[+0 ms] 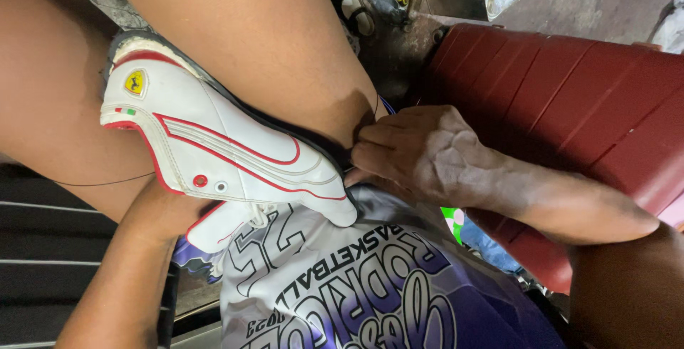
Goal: The person is sewing the sole of a white and red sneaker using a needle and black thread. They repeatedly push the needle through the shoe's sole and pull the thread to secure the stitching.
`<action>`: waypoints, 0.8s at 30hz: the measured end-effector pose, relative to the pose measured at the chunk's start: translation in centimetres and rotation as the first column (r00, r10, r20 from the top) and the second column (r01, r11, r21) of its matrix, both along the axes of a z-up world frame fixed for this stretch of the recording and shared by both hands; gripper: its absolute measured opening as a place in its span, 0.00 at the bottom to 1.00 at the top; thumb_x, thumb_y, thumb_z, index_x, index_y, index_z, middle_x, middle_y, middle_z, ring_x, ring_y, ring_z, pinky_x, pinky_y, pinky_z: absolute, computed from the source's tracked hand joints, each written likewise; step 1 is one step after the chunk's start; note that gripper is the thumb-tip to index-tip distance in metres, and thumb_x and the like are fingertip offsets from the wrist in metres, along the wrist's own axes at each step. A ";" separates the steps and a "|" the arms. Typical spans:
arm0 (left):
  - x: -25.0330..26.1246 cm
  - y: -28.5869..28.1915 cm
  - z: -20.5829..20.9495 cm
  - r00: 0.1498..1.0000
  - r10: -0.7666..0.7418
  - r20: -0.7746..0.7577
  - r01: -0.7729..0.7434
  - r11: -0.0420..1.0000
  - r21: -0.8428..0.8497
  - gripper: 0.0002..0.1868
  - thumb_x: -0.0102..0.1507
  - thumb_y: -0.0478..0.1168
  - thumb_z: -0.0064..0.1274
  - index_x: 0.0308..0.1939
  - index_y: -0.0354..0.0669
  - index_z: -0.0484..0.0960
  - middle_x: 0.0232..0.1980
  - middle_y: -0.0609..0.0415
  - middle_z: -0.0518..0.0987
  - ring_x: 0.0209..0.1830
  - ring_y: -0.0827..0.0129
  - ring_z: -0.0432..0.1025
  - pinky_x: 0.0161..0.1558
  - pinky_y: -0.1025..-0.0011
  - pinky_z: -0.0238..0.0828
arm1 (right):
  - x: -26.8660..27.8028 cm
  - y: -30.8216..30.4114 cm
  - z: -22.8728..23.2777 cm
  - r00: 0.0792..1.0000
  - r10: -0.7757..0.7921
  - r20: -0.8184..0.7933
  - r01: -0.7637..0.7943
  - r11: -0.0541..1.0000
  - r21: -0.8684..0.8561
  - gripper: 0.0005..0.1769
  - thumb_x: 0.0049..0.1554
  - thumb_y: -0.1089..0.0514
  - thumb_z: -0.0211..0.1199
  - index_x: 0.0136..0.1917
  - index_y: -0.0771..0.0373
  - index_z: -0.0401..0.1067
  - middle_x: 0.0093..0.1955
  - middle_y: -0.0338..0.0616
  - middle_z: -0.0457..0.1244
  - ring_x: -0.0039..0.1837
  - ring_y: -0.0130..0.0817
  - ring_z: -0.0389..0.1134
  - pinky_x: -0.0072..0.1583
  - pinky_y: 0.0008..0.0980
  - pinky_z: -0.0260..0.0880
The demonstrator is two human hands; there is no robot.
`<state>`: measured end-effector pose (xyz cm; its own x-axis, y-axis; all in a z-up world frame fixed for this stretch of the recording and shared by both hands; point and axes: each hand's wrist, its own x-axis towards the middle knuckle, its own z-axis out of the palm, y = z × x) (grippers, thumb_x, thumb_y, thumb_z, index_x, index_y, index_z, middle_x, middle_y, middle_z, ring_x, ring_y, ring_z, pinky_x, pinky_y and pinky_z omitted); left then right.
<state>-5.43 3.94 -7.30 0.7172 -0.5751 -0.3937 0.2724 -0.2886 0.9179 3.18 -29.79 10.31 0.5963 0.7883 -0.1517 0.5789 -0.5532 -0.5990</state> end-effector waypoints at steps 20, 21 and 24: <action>0.9 -2.2 5.5 0.952 0.303 0.051 -0.296 0.948 -0.116 0.28 0.53 0.33 0.65 0.57 0.35 0.77 0.56 0.49 0.80 0.55 0.63 0.74 0.58 0.64 0.72 | 0.1 -6.1 -4.0 0.975 -0.047 0.215 0.125 0.922 -0.366 0.33 0.49 0.24 0.65 0.28 0.55 0.70 0.25 0.37 0.61 0.26 0.41 0.63 0.34 0.43 0.63; 0.9 -2.4 5.9 0.936 0.345 -0.062 -0.351 0.922 -0.164 0.25 0.55 0.31 0.66 0.56 0.36 0.78 0.54 0.51 0.81 0.52 0.67 0.75 0.56 0.67 0.74 | 0.4 -6.6 -4.4 0.975 -0.050 0.218 0.148 0.875 -0.461 0.34 0.47 0.22 0.64 0.26 0.54 0.70 0.23 0.37 0.61 0.23 0.42 0.61 0.32 0.46 0.61; 0.7 -1.8 7.9 0.902 0.431 0.009 -0.427 0.896 -0.122 0.13 0.63 0.27 0.60 0.51 0.36 0.81 0.51 0.53 0.81 0.50 0.74 0.75 0.55 0.74 0.73 | 2.7 -7.8 -3.3 0.988 0.007 0.157 0.065 0.891 -0.449 0.31 0.52 0.28 0.67 0.29 0.55 0.69 0.25 0.39 0.59 0.31 0.42 0.66 0.35 0.42 0.63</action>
